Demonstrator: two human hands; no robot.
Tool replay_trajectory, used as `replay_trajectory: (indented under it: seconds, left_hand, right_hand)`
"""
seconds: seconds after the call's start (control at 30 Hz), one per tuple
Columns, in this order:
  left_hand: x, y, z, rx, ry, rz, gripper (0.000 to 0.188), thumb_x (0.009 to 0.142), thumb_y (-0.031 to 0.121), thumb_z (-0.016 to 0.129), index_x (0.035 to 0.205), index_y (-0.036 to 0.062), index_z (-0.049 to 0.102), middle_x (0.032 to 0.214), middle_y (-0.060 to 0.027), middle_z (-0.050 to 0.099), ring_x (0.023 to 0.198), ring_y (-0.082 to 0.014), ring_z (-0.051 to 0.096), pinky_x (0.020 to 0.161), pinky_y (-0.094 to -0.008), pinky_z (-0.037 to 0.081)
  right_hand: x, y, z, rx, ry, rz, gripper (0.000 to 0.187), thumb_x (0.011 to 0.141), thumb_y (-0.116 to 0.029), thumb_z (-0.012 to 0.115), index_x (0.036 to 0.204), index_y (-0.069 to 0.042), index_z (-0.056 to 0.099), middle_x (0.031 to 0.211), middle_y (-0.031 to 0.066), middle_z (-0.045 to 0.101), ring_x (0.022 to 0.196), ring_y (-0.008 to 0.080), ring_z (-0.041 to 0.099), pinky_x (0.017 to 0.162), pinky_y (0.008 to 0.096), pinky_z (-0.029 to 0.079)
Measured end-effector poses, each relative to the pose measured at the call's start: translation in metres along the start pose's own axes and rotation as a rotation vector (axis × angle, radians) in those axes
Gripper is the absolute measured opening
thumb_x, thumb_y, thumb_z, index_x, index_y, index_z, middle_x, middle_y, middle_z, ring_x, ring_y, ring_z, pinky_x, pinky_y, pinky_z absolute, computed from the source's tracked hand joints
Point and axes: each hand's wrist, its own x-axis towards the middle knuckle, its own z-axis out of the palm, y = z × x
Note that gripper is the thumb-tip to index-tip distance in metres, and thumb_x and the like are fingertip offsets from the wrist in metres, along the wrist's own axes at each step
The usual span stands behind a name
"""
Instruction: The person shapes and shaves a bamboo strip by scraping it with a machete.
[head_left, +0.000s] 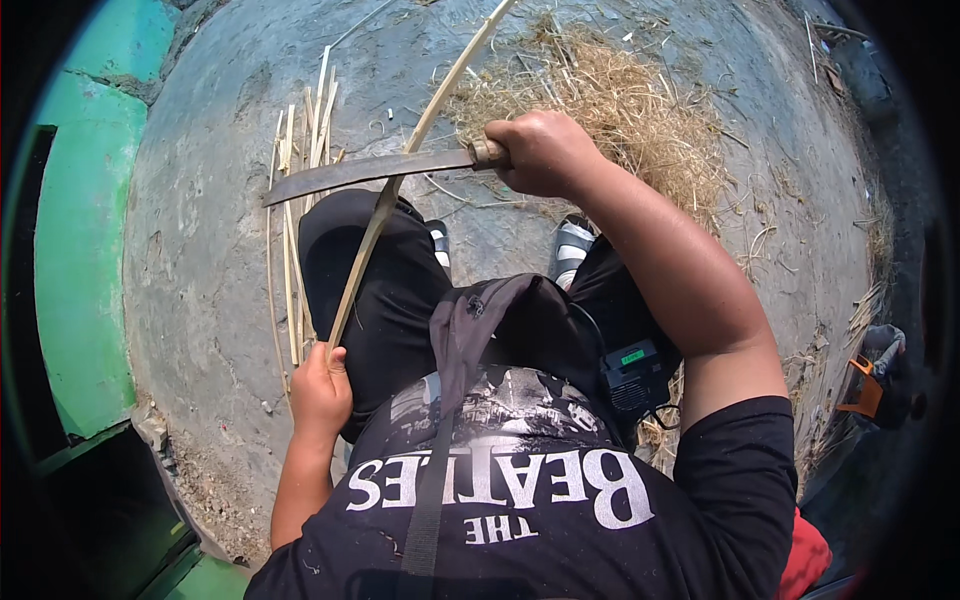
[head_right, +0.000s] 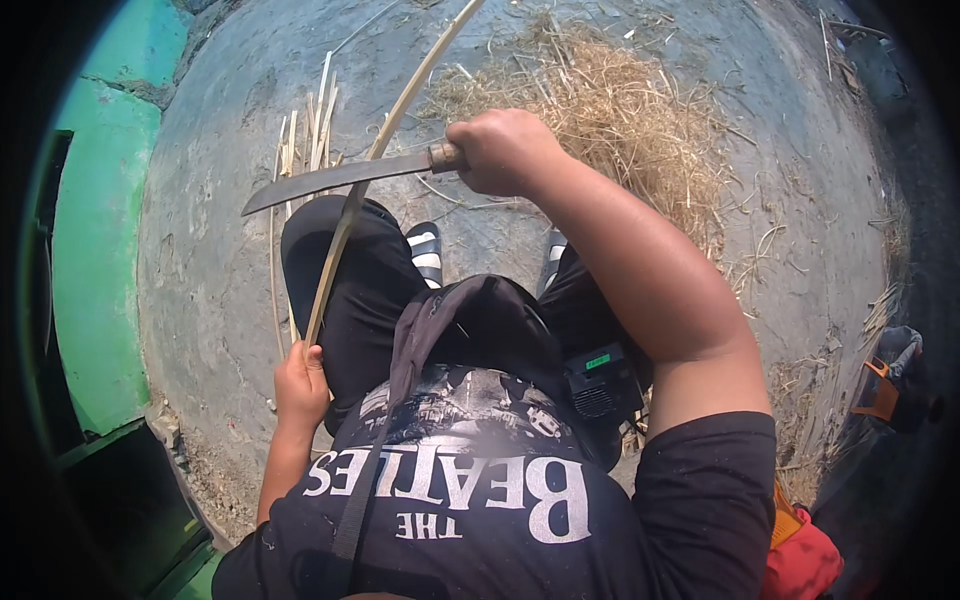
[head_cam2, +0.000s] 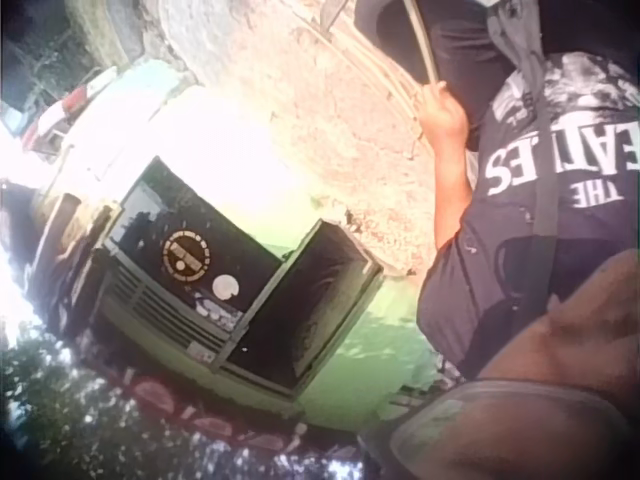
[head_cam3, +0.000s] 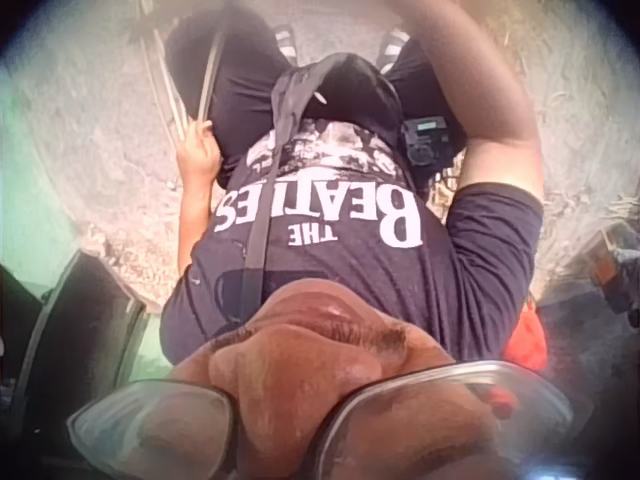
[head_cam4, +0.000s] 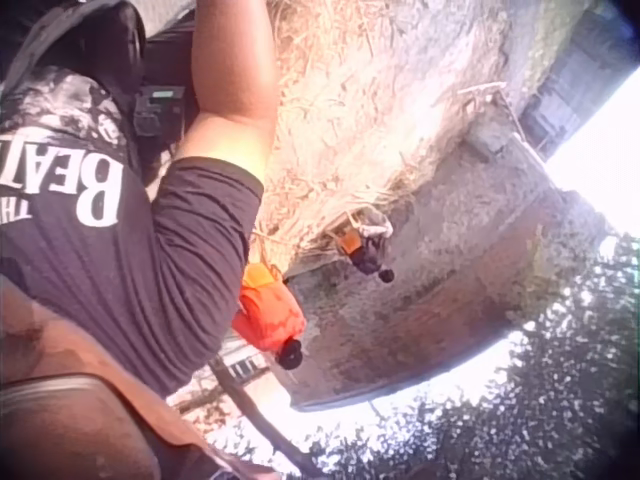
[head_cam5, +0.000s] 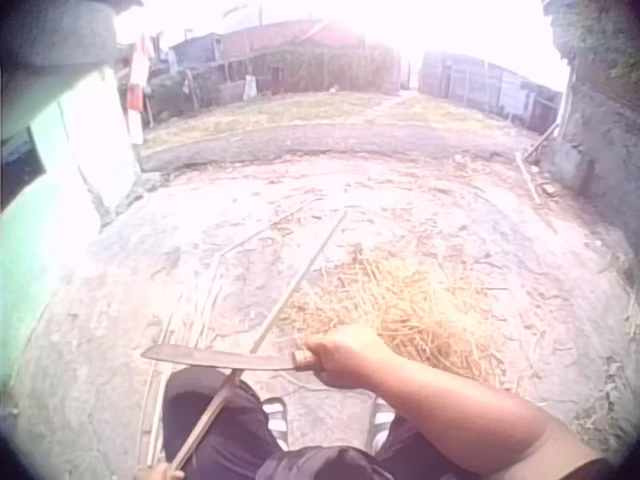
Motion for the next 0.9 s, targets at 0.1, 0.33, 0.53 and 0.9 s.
replay_trajectory:
  seconds: [0.1, 0.33, 0.53, 0.9]
  left_hand:
    - [0.000, 0.004, 0.000, -0.011, 0.059, 0.023, 0.039, 0.107, 0.030, 0.053, 0.083, 0.0000, 0.052, 0.066, -0.0259, 0.057, 0.064, -0.0508, 0.057, 0.054, -0.0531, 0.040]
    - [-0.001, 0.002, -0.001, 0.086, 0.049, 0.028, 0.037, 0.107, 0.031, 0.053, 0.085, 0.0011, 0.053, 0.067, -0.0261, 0.058, 0.067, -0.0513, 0.059, 0.055, -0.0544, 0.042]
    - [0.004, 0.019, -0.015, 0.125, 0.007, 0.016, 0.038, 0.106, 0.033, 0.053, 0.085, 0.0012, 0.053, 0.067, -0.0261, 0.059, 0.068, -0.0520, 0.059, 0.056, -0.0557, 0.042]
    - [0.003, 0.021, -0.013, 0.253, 0.066, 0.018, 0.034, 0.105, 0.032, 0.056, 0.086, 0.0036, 0.054, 0.073, -0.0246, 0.063, 0.071, -0.0509, 0.061, 0.058, -0.0572, 0.044]
  right_hand:
    - [0.013, 0.020, -0.002, 0.018, 0.035, 0.099, 0.016, 0.083, -0.022, 0.067, 0.094, -0.011, 0.071, 0.087, 0.0153, 0.074, 0.086, 0.0373, 0.073, 0.078, 0.0484, 0.059]
    - [0.004, 0.001, -0.002, -0.065, -0.009, 0.048, 0.016, 0.082, -0.021, 0.068, 0.095, -0.012, 0.070, 0.091, 0.0141, 0.074, 0.090, 0.0355, 0.072, 0.081, 0.0477, 0.058]
    - [0.011, 0.045, -0.010, 0.102, -0.079, 0.437, 0.026, 0.084, -0.019, 0.067, 0.108, -0.011, 0.074, 0.102, 0.0169, 0.074, 0.098, 0.0330, 0.072, 0.088, 0.0448, 0.058]
    - [0.018, 0.075, -0.005, 0.120, -0.054, 0.553, 0.028, 0.088, -0.020, 0.063, 0.110, -0.008, 0.073, 0.106, 0.0168, 0.074, 0.099, 0.0314, 0.073, 0.089, 0.0438, 0.058]
